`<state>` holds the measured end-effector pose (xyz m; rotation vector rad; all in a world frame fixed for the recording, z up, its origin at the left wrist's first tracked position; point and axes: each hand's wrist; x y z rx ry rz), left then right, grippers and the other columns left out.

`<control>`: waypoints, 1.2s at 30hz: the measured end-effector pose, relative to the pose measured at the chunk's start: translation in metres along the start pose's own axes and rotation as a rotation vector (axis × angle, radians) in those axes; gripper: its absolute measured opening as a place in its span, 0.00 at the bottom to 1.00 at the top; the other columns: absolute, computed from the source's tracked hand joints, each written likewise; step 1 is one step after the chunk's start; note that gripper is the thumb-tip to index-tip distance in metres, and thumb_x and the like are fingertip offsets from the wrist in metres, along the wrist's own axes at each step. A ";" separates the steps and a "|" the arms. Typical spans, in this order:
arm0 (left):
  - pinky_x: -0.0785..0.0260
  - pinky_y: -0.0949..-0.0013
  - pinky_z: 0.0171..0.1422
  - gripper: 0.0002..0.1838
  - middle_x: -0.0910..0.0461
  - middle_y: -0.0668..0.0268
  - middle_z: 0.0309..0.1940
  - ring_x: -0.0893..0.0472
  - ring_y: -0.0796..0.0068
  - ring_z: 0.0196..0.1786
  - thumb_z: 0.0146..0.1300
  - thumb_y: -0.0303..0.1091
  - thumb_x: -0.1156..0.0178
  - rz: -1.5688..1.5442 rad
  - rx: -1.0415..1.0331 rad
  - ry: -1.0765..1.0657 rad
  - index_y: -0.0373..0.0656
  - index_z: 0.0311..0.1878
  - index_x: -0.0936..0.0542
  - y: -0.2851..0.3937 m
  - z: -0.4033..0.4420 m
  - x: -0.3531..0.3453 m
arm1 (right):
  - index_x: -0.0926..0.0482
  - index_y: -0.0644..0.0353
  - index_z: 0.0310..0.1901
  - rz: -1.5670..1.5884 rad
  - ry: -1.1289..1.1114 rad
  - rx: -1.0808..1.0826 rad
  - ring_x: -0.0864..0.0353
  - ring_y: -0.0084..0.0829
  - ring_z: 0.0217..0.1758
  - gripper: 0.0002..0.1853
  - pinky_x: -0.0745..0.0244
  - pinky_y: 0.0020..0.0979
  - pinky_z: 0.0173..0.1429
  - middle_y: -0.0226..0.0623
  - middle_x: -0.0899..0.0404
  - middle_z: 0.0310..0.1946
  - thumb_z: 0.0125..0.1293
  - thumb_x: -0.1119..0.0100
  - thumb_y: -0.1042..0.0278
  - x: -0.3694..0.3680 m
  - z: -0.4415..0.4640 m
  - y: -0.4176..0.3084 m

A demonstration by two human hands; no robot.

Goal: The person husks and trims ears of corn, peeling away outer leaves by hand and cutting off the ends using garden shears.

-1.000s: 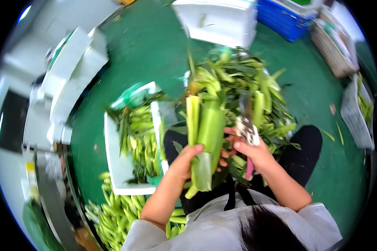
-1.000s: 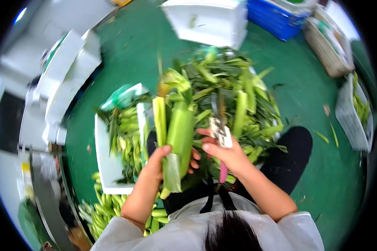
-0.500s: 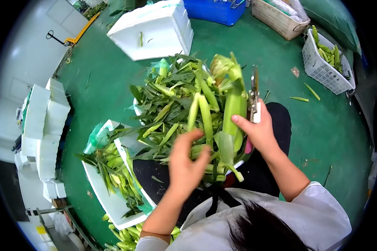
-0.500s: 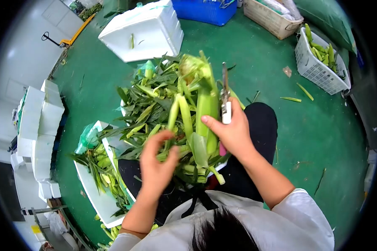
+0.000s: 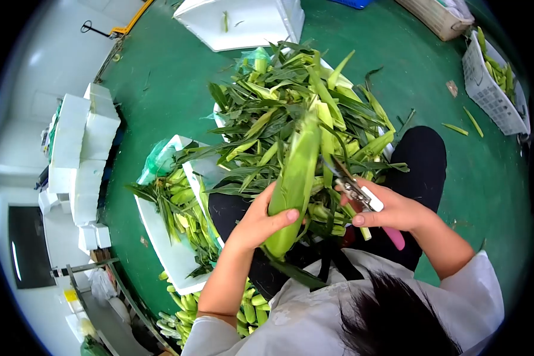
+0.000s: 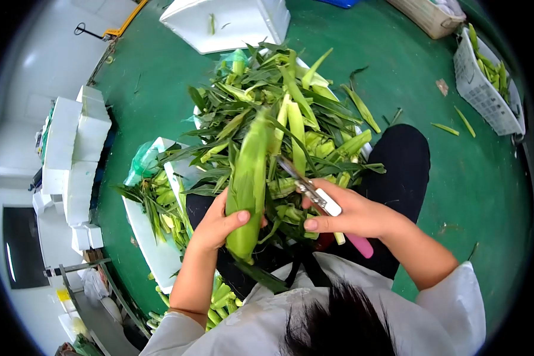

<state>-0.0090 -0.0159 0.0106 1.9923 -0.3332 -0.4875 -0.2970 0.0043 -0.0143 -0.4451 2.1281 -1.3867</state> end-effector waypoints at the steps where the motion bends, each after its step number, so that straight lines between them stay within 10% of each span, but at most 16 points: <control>1: 0.22 0.63 0.46 0.40 0.21 0.59 0.43 0.16 0.64 0.42 0.55 0.51 0.28 0.041 0.032 -0.036 0.35 0.64 0.32 0.000 -0.002 0.000 | 0.32 0.62 0.62 0.031 -0.033 -0.023 0.31 0.24 0.52 0.37 0.32 0.28 0.56 0.33 0.28 0.50 0.60 0.27 0.49 -0.002 0.001 -0.007; 8: 0.22 0.60 0.47 0.43 0.21 0.54 0.37 0.17 0.60 0.35 0.53 0.61 0.32 -0.319 0.305 -0.292 0.32 0.58 0.28 -0.028 -0.005 0.010 | 0.30 0.63 0.63 -0.105 -0.129 0.059 0.25 0.22 0.46 0.34 0.26 0.26 0.47 0.31 0.23 0.45 0.59 0.26 0.57 0.008 0.020 -0.002; 13: 0.25 0.59 0.50 0.46 0.21 0.53 0.36 0.20 0.59 0.39 0.49 0.66 0.34 -0.319 0.176 -0.134 0.32 0.57 0.27 -0.040 0.006 0.010 | 0.25 0.60 0.39 0.193 0.160 -0.052 0.23 0.18 0.26 0.14 0.25 0.24 0.30 0.29 0.22 0.29 0.62 0.28 0.64 -0.016 0.016 0.013; 16: 0.25 0.61 0.48 0.46 0.21 0.53 0.37 0.21 0.60 0.41 0.49 0.67 0.35 -0.384 0.057 0.028 0.33 0.58 0.27 -0.052 0.005 0.024 | 0.24 0.62 0.48 0.389 0.133 -0.134 0.21 0.19 0.30 0.17 0.25 0.24 0.31 0.29 0.21 0.31 0.64 0.30 0.65 -0.027 -0.006 0.001; 21: 0.25 0.60 0.54 0.49 0.21 0.53 0.48 0.20 0.61 0.45 0.56 0.64 0.39 -0.226 0.024 0.036 0.34 0.70 0.35 -0.028 0.002 0.026 | 0.34 0.63 0.65 0.184 -0.024 -0.087 0.29 0.28 0.58 0.39 0.33 0.32 0.63 0.37 0.27 0.52 0.60 0.28 0.50 -0.042 0.001 0.015; 28: 0.25 0.65 0.50 0.45 0.19 0.55 0.46 0.18 0.66 0.47 0.53 0.62 0.30 0.114 -0.002 0.069 0.35 0.63 0.30 -0.035 0.005 0.012 | 0.23 0.62 0.38 0.327 0.286 -0.035 0.24 0.20 0.25 0.16 0.28 0.24 0.29 0.30 0.23 0.27 0.61 0.29 0.60 -0.045 0.038 -0.006; 33: 0.32 0.55 0.68 0.39 0.23 0.56 0.58 0.25 0.62 0.62 0.58 0.51 0.30 -0.328 -0.345 0.441 0.42 0.67 0.34 -0.020 0.013 0.034 | 0.27 0.65 0.52 0.560 0.091 -0.112 0.21 0.26 0.23 0.19 0.23 0.28 0.28 0.38 0.20 0.29 0.64 0.33 0.65 -0.049 0.011 0.001; 36: 0.39 0.50 0.75 0.43 0.26 0.55 0.62 0.30 0.58 0.69 0.59 0.55 0.31 -0.425 -0.522 0.527 0.47 0.71 0.38 -0.014 0.015 0.037 | 0.33 0.64 0.63 0.566 0.006 -0.051 0.20 0.26 0.42 0.29 0.22 0.30 0.46 0.38 0.22 0.46 0.64 0.33 0.64 -0.062 0.002 0.026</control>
Point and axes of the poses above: each hand's wrist, its own z-axis towards the middle knuckle, its own x-axis out of the back of the hand, y = z × x
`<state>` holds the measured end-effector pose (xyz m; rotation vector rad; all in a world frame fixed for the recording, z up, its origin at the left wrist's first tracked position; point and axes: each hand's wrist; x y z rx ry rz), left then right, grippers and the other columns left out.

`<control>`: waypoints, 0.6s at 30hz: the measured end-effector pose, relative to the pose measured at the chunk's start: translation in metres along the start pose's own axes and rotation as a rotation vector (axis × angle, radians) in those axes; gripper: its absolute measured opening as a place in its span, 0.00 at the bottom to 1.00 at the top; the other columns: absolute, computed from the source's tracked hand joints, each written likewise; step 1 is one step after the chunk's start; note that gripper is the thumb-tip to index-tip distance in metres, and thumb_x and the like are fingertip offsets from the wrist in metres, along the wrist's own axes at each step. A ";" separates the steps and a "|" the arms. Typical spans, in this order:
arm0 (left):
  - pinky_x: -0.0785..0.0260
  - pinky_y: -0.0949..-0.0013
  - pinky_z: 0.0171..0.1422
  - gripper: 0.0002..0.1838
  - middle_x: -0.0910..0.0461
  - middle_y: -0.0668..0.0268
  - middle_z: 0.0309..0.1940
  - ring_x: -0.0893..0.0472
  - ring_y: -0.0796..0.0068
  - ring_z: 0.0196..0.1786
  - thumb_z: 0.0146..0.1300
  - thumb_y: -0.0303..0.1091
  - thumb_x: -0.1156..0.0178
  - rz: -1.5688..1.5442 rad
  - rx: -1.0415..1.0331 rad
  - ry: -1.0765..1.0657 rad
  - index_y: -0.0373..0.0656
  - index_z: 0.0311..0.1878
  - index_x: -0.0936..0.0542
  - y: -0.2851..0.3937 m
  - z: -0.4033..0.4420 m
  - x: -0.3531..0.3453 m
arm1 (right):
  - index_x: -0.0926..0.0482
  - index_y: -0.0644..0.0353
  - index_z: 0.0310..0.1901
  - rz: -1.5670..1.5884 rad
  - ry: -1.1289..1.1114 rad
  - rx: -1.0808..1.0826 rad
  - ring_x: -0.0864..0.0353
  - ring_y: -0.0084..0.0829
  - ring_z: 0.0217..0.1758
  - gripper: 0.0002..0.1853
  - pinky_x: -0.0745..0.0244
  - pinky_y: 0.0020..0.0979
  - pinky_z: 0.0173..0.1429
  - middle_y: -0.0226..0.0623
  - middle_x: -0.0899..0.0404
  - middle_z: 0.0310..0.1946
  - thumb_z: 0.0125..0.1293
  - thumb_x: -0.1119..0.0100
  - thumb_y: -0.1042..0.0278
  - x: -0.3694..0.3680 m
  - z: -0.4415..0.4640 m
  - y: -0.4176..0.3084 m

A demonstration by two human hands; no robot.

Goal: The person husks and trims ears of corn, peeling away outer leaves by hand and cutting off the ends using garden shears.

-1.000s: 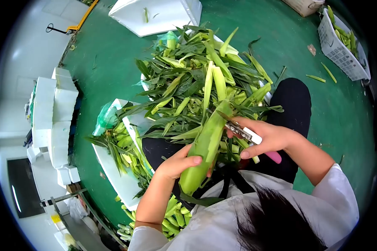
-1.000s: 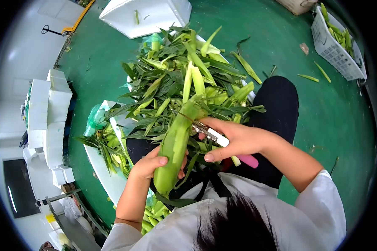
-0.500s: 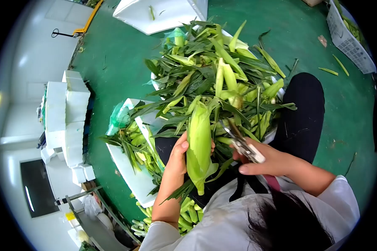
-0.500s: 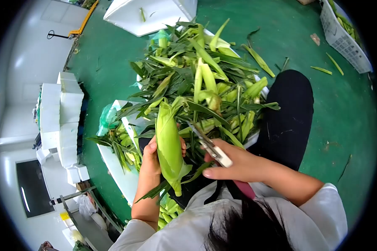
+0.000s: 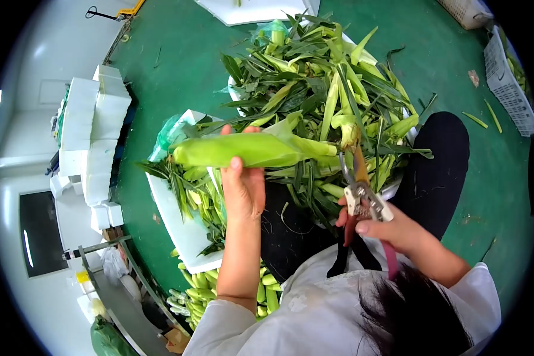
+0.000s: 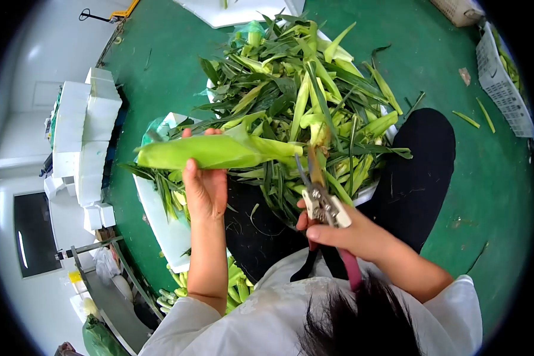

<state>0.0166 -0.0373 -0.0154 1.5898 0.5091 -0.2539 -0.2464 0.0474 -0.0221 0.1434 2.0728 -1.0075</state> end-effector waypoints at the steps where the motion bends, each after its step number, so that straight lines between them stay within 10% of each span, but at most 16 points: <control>1: 0.41 0.49 0.76 0.43 0.26 0.55 0.62 0.31 0.57 0.70 0.59 0.55 0.31 -0.076 -0.046 0.004 0.48 0.72 0.39 0.000 0.000 -0.001 | 0.35 0.63 0.66 -0.062 -0.001 -0.073 0.25 0.25 0.51 0.33 0.27 0.29 0.55 0.37 0.26 0.52 0.64 0.32 0.62 -0.001 -0.001 0.002; 7: 0.42 0.49 0.77 0.34 0.27 0.62 0.60 0.30 0.60 0.68 0.67 0.51 0.37 -0.310 -0.121 0.211 0.50 0.69 0.38 -0.028 -0.021 -0.011 | 0.38 0.65 0.69 -0.318 0.142 -0.068 0.27 0.28 0.57 0.40 0.32 0.32 0.63 0.38 0.27 0.53 0.61 0.28 0.57 -0.010 0.032 0.015; 10: 0.42 0.50 0.77 0.29 0.27 0.64 0.59 0.31 0.62 0.68 0.69 0.55 0.42 -0.264 -0.199 0.261 0.47 0.64 0.34 -0.044 -0.039 -0.020 | 0.38 0.71 0.68 -0.596 0.333 0.283 0.23 0.30 0.53 0.45 0.28 0.30 0.60 0.43 0.26 0.52 0.54 0.23 0.58 -0.005 0.060 0.016; 18: 0.37 0.51 0.73 0.32 0.25 0.61 0.59 0.28 0.59 0.66 0.69 0.63 0.46 -0.340 -0.018 0.380 0.44 0.61 0.29 -0.028 -0.040 0.004 | 0.23 0.63 0.45 -0.711 0.255 0.192 0.23 0.21 0.33 0.18 0.26 0.24 0.41 0.29 0.21 0.32 0.57 0.27 0.67 -0.011 0.067 0.025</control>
Point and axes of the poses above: each hand's wrist, its own z-axis towards the middle knuckle, its own x-axis out of the back of the hand, y = z × x
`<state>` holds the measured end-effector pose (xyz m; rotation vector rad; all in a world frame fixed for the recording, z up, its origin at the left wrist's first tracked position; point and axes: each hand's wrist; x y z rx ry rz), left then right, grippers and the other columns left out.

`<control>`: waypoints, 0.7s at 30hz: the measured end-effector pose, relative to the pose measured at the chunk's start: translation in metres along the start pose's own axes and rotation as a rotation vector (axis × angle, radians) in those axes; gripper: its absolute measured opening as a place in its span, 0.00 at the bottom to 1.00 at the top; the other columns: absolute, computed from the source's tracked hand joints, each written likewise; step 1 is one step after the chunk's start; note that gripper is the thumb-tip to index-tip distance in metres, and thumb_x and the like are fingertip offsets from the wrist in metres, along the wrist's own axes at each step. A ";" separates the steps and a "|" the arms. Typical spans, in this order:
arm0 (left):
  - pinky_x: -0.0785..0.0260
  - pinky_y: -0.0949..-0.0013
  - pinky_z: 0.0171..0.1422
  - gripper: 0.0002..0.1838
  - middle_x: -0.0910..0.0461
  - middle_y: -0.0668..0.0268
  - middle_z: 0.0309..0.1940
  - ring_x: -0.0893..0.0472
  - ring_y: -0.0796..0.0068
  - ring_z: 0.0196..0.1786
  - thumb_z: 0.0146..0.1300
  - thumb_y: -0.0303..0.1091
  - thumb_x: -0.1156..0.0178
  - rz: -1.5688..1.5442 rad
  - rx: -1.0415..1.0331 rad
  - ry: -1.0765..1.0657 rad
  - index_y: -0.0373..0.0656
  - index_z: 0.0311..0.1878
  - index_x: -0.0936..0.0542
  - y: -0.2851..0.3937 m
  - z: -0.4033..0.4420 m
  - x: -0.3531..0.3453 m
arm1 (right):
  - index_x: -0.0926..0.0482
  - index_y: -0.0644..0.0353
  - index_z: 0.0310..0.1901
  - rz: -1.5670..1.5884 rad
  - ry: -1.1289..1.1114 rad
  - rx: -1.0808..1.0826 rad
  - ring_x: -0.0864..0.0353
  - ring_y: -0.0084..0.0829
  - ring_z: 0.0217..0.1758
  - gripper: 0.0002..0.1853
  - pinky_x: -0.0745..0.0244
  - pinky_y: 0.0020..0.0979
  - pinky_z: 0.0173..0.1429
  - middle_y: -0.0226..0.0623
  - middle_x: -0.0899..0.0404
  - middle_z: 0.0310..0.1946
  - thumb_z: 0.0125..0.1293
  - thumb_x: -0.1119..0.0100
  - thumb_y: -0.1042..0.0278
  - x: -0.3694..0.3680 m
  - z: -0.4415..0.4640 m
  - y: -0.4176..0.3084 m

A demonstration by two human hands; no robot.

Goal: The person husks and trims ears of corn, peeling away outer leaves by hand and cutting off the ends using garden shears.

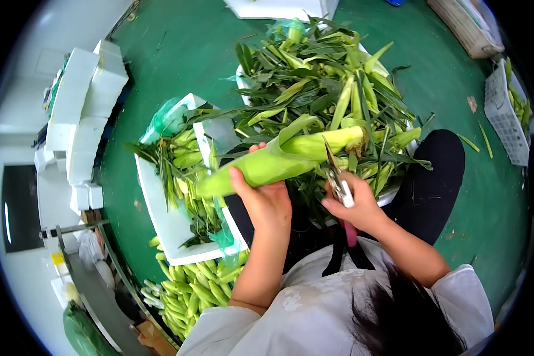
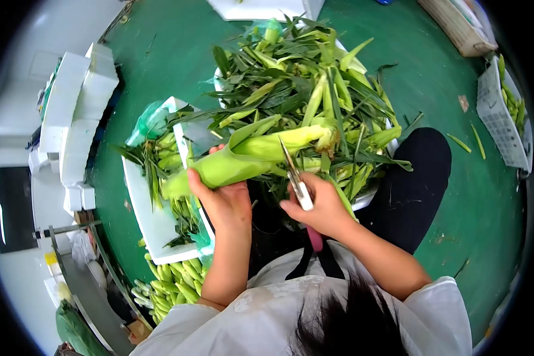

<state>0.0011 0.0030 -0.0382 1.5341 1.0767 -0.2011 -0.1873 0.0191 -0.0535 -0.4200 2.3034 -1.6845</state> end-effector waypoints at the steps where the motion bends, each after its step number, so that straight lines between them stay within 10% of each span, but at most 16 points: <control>1: 0.37 0.52 0.72 0.33 0.24 0.61 0.58 0.27 0.58 0.65 0.69 0.64 0.47 -0.049 0.121 0.031 0.43 0.61 0.28 0.009 0.008 0.002 | 0.22 0.60 0.40 0.214 -0.085 -0.088 0.24 0.18 0.30 0.13 0.28 0.23 0.37 0.27 0.22 0.28 0.58 0.28 0.69 0.002 -0.009 -0.003; 3: 0.34 0.53 0.69 0.39 0.22 0.55 0.53 0.24 0.56 0.60 0.66 0.69 0.48 -0.042 0.277 0.256 0.40 0.59 0.27 0.017 0.020 -0.005 | 0.22 0.62 0.43 0.395 -0.326 -0.204 0.22 0.20 0.29 0.15 0.27 0.23 0.35 0.30 0.21 0.28 0.59 0.29 0.66 0.015 -0.026 -0.012; 8: 0.27 0.69 0.52 0.30 0.24 0.67 0.36 0.23 0.74 0.43 0.68 0.64 0.48 -0.485 0.559 -0.253 0.42 0.49 0.25 0.017 0.016 0.011 | 0.27 0.69 0.51 0.998 -0.570 -0.349 0.26 0.31 0.24 0.32 0.30 0.33 0.30 0.36 0.27 0.24 0.53 0.29 0.51 0.045 -0.066 0.003; 10: 0.25 0.67 0.51 0.28 0.22 0.68 0.37 0.21 0.74 0.43 0.71 0.63 0.52 -0.552 0.578 -0.413 0.44 0.51 0.24 0.021 0.012 0.013 | 0.29 0.69 0.54 1.128 -0.523 -0.289 0.26 0.33 0.25 0.36 0.29 0.34 0.32 0.37 0.27 0.26 0.52 0.30 0.48 0.057 -0.061 0.000; 12: 0.26 0.65 0.59 0.38 0.21 0.62 0.57 0.20 0.69 0.57 0.67 0.70 0.50 -0.427 0.494 -0.136 0.47 0.64 0.27 0.029 -0.003 -0.001 | 0.30 0.69 0.56 0.891 -0.334 -0.168 0.25 0.37 0.25 0.37 0.26 0.36 0.34 0.38 0.26 0.27 0.53 0.31 0.48 0.058 -0.045 -0.004; 16: 0.27 0.57 0.62 0.40 0.31 0.60 0.66 0.29 0.69 0.62 0.61 0.72 0.43 -0.619 0.875 -0.310 0.65 0.72 0.32 0.010 -0.005 0.031 | 0.27 0.65 0.54 0.838 -0.047 -0.015 0.19 0.35 0.36 0.28 0.24 0.37 0.44 0.39 0.21 0.34 0.64 0.40 0.47 0.054 0.018 -0.031; 19: 0.26 0.60 0.61 0.41 0.25 0.62 0.58 0.24 0.71 0.51 0.60 0.70 0.40 -0.673 0.728 -0.361 0.60 0.72 0.32 0.006 -0.005 0.059 | 0.22 0.61 0.47 0.786 0.163 -0.216 0.20 0.29 0.39 0.20 0.27 0.33 0.52 0.33 0.20 0.38 0.69 0.46 0.50 0.060 0.048 -0.022; 21: 0.27 0.60 0.63 0.44 0.22 0.65 0.54 0.20 0.74 0.52 0.61 0.71 0.43 -0.506 0.523 -0.195 0.50 0.72 0.32 0.028 -0.007 0.056 | 0.24 0.62 0.47 0.713 -0.149 -0.390 0.19 0.30 0.41 0.16 0.25 0.33 0.48 0.37 0.19 0.38 0.64 0.41 0.60 0.055 0.029 0.001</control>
Point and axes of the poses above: each hand's wrist, its own z-axis towards the middle knuckle, its own x-axis out of the back of the hand, y = z × x
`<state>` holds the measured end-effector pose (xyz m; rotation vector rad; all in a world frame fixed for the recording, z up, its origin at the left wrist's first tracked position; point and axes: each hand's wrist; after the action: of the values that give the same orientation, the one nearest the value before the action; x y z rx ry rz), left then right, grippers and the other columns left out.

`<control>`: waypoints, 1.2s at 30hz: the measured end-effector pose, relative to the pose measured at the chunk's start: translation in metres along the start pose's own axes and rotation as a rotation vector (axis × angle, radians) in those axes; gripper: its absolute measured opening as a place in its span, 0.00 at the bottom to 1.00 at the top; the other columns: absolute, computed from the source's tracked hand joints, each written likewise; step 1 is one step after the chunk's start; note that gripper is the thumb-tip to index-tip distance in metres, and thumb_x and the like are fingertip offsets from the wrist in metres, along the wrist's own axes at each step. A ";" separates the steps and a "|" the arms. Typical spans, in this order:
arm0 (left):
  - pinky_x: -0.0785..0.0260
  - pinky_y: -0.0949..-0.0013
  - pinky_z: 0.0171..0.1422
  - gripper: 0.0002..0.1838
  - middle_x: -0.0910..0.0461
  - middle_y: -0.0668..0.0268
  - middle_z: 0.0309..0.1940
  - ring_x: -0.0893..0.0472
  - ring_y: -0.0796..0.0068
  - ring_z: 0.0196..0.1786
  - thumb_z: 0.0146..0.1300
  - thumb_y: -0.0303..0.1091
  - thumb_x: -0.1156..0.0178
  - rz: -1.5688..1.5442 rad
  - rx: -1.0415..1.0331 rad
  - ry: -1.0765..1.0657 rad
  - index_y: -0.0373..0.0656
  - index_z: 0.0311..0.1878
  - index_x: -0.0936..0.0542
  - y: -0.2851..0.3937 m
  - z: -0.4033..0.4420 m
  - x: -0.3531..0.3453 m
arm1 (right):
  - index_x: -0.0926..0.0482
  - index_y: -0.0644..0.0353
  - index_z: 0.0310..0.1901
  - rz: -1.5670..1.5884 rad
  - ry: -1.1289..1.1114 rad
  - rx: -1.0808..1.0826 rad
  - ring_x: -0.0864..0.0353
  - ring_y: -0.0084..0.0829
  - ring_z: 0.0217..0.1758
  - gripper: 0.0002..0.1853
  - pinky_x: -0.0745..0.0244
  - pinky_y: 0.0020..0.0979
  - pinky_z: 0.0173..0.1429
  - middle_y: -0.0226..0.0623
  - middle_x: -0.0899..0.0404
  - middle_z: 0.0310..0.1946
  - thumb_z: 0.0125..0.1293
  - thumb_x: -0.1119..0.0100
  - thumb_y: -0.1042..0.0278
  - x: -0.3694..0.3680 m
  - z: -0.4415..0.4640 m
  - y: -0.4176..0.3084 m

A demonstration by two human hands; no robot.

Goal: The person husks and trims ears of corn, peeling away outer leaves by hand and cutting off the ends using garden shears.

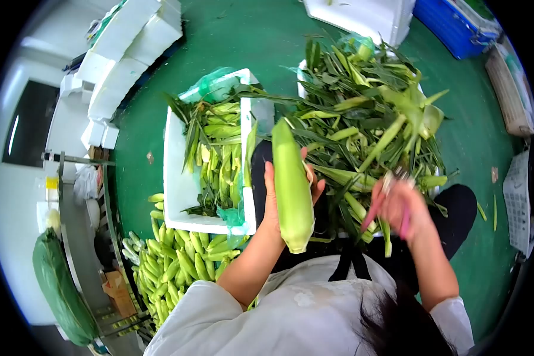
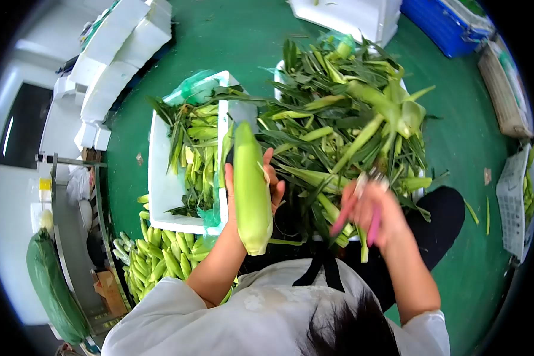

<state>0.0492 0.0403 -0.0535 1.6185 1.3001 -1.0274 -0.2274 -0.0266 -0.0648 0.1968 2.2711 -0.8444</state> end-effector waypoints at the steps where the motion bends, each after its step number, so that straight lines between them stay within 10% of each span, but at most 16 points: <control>1: 0.26 0.60 0.63 0.41 0.21 0.67 0.56 0.20 0.75 0.56 0.65 0.68 0.46 0.118 -0.131 0.047 0.46 0.70 0.31 0.001 -0.001 -0.017 | 0.24 0.63 0.48 -0.101 0.013 -0.136 0.18 0.30 0.41 0.15 0.24 0.31 0.46 0.39 0.18 0.39 0.63 0.39 0.64 -0.001 -0.009 0.016; 5: 0.26 0.60 0.61 0.31 0.22 0.65 0.55 0.21 0.70 0.54 0.70 0.60 0.50 0.036 -0.274 -0.085 0.42 0.61 0.27 0.009 0.014 -0.021 | 0.30 0.66 0.60 -0.506 -0.029 0.024 0.19 0.27 0.35 0.22 0.21 0.28 0.41 0.37 0.19 0.38 0.63 0.40 0.78 -0.057 -0.034 0.045; 9: 0.27 0.57 0.62 0.33 0.23 0.61 0.48 0.21 0.62 0.52 0.69 0.69 0.51 0.086 -0.508 0.276 0.45 0.54 0.28 -0.020 0.026 -0.041 | 0.29 0.65 0.59 -0.190 -0.046 0.119 0.19 0.30 0.32 0.21 0.21 0.31 0.34 0.35 0.21 0.36 0.66 0.39 0.75 -0.107 -0.012 0.069; 13: 0.27 0.53 0.60 0.35 0.23 0.61 0.46 0.21 0.59 0.47 0.68 0.71 0.54 0.138 -0.806 0.162 0.45 0.54 0.28 0.030 0.006 -0.020 | 0.31 0.62 0.57 0.012 -0.027 0.063 0.23 0.31 0.29 0.20 0.20 0.35 0.30 0.36 0.24 0.31 0.66 0.39 0.70 -0.089 -0.002 0.086; 17: 0.24 0.53 0.54 0.35 0.21 0.56 0.50 0.20 0.57 0.48 0.70 0.64 0.53 0.077 -0.975 0.309 0.40 0.61 0.28 0.160 -0.139 0.079 | 0.29 0.63 0.56 -0.517 0.178 0.319 0.22 0.28 0.33 0.21 0.22 0.32 0.28 0.35 0.25 0.35 0.61 0.38 0.70 -0.065 -0.010 0.022; 19: 0.24 0.54 0.55 0.33 0.21 0.53 0.49 0.20 0.57 0.49 0.71 0.59 0.56 0.177 -1.172 0.681 0.39 0.63 0.30 0.203 -0.246 0.133 | 0.30 0.64 0.62 -1.228 0.341 0.490 0.24 0.27 0.42 0.27 0.27 0.28 0.48 0.35 0.23 0.42 0.62 0.36 0.69 -0.019 0.007 -0.017; 22: 0.22 0.52 0.56 0.32 0.21 0.51 0.48 0.19 0.55 0.49 0.71 0.57 0.59 0.081 -1.483 0.967 0.39 0.63 0.30 0.233 -0.442 0.233 | 0.33 0.63 0.68 -1.264 0.511 0.734 0.27 0.23 0.41 0.30 0.29 0.26 0.48 0.34 0.24 0.44 0.64 0.36 0.72 0.007 0.022 -0.050; 25: 0.23 0.50 0.62 0.36 0.23 0.46 0.57 0.20 0.53 0.58 0.74 0.58 0.64 -0.212 -1.938 1.254 0.33 0.66 0.33 0.201 -0.545 0.233 | 0.36 0.65 0.69 -1.054 0.326 0.478 0.22 0.25 0.42 0.32 0.23 0.28 0.47 0.45 0.24 0.57 0.67 0.37 0.66 -0.002 0.014 -0.090; 27: 0.41 0.54 0.79 0.43 0.34 0.46 0.71 0.34 0.54 0.74 0.74 0.63 0.75 -0.607 -2.193 1.061 0.32 0.74 0.41 0.213 -0.530 0.199 | 0.36 0.64 0.69 -0.879 0.190 0.411 0.19 0.28 0.46 0.32 0.22 0.32 0.51 0.49 0.26 0.62 0.67 0.38 0.63 0.020 0.020 -0.105; 29: 0.60 0.57 0.85 0.41 0.47 0.44 0.77 0.49 0.58 0.81 0.76 0.59 0.75 0.009 -1.875 1.220 0.33 0.77 0.51 0.230 -0.459 0.181 | 0.36 0.62 0.69 -0.705 0.102 0.385 0.19 0.33 0.52 0.32 0.23 0.35 0.58 0.50 0.28 0.65 0.68 0.39 0.59 0.042 0.030 -0.108; 31: 0.34 0.56 0.72 0.30 0.29 0.46 0.64 0.28 0.56 0.68 0.77 0.48 0.61 0.450 -1.556 1.277 0.34 0.71 0.36 0.277 -0.368 0.191 | 0.35 0.61 0.68 -0.564 0.105 0.275 0.20 0.37 0.55 0.32 0.25 0.37 0.61 0.48 0.26 0.62 0.69 0.40 0.55 0.004 0.024 -0.083; 32: 0.24 0.62 0.58 0.24 0.21 0.52 0.50 0.19 0.62 0.52 0.75 0.44 0.53 0.621 -1.418 0.973 0.37 0.66 0.31 0.297 -0.317 0.218 | 0.35 0.61 0.68 -0.518 0.133 0.243 0.21 0.39 0.58 0.32 0.26 0.38 0.62 0.47 0.25 0.60 0.69 0.41 0.52 -0.025 0.018 -0.065; 34: 0.24 0.64 0.52 0.19 0.17 0.56 0.43 0.16 0.66 0.48 0.69 0.41 0.45 0.881 -0.815 0.813 0.38 0.56 0.22 0.316 -0.175 0.200 | 0.34 0.62 0.67 -0.448 0.026 0.134 0.22 0.43 0.59 0.33 0.24 0.40 0.61 0.46 0.24 0.55 0.70 0.47 0.45 -0.062 0.014 -0.034; 36: 0.27 0.54 0.58 0.16 0.15 0.55 0.49 0.17 0.58 0.54 0.64 0.39 0.43 1.564 -0.247 1.125 0.40 0.48 0.16 0.314 -0.063 0.257 | 0.34 0.65 0.66 -0.364 0.053 0.053 0.23 0.45 0.59 0.35 0.21 0.45 0.58 0.47 0.24 0.53 0.70 0.49 0.41 -0.096 -0.002 -0.002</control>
<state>0.4014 0.1371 -0.2412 2.2500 0.2613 1.0453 -0.1576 -0.0183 0.0002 -0.1797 2.3729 -1.0962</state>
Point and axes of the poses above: each hand's wrist, its own z-axis towards the middle knuckle, its own x-axis out of the back of the hand, y = z × x
